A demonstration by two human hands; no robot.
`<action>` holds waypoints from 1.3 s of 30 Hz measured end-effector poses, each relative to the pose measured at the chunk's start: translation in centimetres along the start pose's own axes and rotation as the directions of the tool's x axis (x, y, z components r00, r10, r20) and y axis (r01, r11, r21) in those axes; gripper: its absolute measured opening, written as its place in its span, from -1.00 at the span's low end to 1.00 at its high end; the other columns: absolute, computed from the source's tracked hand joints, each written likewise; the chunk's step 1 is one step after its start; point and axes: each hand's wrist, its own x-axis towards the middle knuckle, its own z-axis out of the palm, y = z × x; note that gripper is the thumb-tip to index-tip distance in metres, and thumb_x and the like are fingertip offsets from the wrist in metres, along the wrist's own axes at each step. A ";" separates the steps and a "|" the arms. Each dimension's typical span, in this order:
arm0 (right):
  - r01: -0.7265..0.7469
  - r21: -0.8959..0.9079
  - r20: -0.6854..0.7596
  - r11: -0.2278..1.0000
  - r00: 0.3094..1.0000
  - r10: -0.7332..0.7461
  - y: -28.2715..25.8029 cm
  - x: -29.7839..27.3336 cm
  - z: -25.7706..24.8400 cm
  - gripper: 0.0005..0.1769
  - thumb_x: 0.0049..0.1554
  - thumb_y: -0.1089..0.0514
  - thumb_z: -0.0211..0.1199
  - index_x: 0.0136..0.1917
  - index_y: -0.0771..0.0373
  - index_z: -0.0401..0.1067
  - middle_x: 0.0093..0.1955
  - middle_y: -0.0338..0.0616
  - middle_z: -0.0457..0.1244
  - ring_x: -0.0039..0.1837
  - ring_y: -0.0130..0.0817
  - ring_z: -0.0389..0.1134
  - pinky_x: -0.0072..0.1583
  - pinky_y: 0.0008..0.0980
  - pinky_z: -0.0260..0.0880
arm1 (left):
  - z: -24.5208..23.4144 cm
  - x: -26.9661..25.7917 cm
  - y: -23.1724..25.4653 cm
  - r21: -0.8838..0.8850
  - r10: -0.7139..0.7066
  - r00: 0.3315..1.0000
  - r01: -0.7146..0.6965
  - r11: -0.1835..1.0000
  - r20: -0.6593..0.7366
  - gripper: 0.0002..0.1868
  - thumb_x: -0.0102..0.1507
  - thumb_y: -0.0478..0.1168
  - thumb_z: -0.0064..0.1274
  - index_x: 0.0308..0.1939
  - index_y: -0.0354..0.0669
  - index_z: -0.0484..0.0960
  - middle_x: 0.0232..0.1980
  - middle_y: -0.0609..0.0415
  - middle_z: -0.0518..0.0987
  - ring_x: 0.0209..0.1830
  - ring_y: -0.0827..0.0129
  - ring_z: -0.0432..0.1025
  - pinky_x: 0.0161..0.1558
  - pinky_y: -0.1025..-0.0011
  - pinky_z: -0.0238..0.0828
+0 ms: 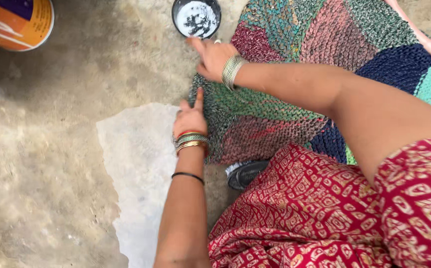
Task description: The person cleans two mats on a concrete floor by rinsing them with a hose, applying a cleaning solution from a bowl, and scrubbing them with a small brush.
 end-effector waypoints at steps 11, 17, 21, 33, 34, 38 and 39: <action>0.406 -0.002 -0.252 0.914 0.884 -0.394 -1.6 -0.6 -1.8 -0.68 0.29 -0.05 0.22 0.16 0.18 0.33 -0.15 0.09 0.35 -0.12 0.16 0.40 -0.10 0.11 0.37 | -4.9 -2.6 -14.8 0.240 -0.050 0.989 0.082 0.967 -0.137 -0.27 0.39 -0.29 -0.29 0.55 0.66 0.10 0.30 -0.07 0.31 0.05 0.00 0.47 -0.08 0.10 0.55; 0.673 0.066 0.245 0.736 0.704 -0.666 -5.3 -7.5 -1.5 -0.58 0.26 -0.05 0.18 0.34 0.03 0.28 -0.05 0.05 0.36 -0.04 0.07 0.42 -0.03 0.03 0.43 | -5.5 -5.7 -23.4 0.216 -0.269 0.951 0.298 0.930 -0.152 -0.38 0.46 -0.21 -0.34 0.55 0.60 0.17 0.30 -0.12 0.33 0.06 -0.06 0.47 -0.01 0.10 0.51; 0.374 0.035 0.157 0.927 0.914 -0.375 -3.7 -6.1 -1.1 -0.23 0.08 0.11 0.21 0.55 -0.03 0.14 0.35 0.13 0.24 0.12 0.10 0.41 0.05 0.06 0.45 | -2.6 -8.0 -24.9 0.221 -0.291 0.934 0.335 0.916 -0.208 -0.35 0.39 -0.22 -0.32 0.54 0.55 0.16 0.28 -0.13 0.33 0.04 -0.05 0.46 -0.10 0.10 0.52; -0.078 -0.112 -0.050 0.991 0.996 0.073 2.6 14.0 3.3 -0.60 0.09 -0.03 0.36 0.14 0.19 0.60 0.01 0.21 0.40 0.04 0.17 0.46 0.07 0.09 0.45 | -3.1 -11.7 -25.1 0.182 -0.317 0.940 0.335 0.924 -0.123 -0.26 0.38 -0.27 -0.29 0.59 0.61 0.08 0.28 -0.12 0.35 0.07 0.03 0.47 -0.04 0.10 0.55; -0.163 -0.064 -0.129 0.985 0.980 0.154 1.3 15.1 4.2 -0.54 0.06 -0.13 0.37 0.10 0.20 0.58 -0.03 0.17 0.40 -0.02 0.11 0.45 0.00 0.08 0.44 | -3.3 -11.6 -25.3 0.186 -0.347 0.933 0.358 0.915 -0.089 -0.24 0.38 -0.27 -0.30 0.61 0.60 0.05 0.31 -0.13 0.34 0.10 0.02 0.47 -0.03 0.10 0.55; 0.040 0.317 -0.092 0.948 0.996 -0.011 -5.7 16.7 3.3 -0.65 0.25 -0.14 0.12 0.15 -0.01 0.58 0.04 -0.13 0.45 -0.01 -0.13 0.48 0.02 -0.05 0.45 | -4.0 -12.1 -28.4 0.031 -0.526 0.849 0.528 0.849 -0.053 -0.35 0.43 -0.21 -0.41 0.57 0.58 0.07 0.53 -0.11 0.15 0.24 -0.11 0.38 0.06 -0.03 0.44; 0.257 0.121 -0.243 0.959 0.944 -0.223 -7.9 16.4 2.0 -0.40 0.23 -0.23 0.38 0.30 0.22 0.42 0.18 0.15 0.36 0.15 0.05 0.40 0.13 -0.07 0.41 | -4.2 -12.4 -29.3 -0.028 -0.585 0.811 0.585 0.811 -0.009 -0.43 0.50 -0.14 -0.48 0.57 0.58 0.07 0.57 -0.11 0.10 0.27 -0.15 0.36 0.10 -0.06 0.40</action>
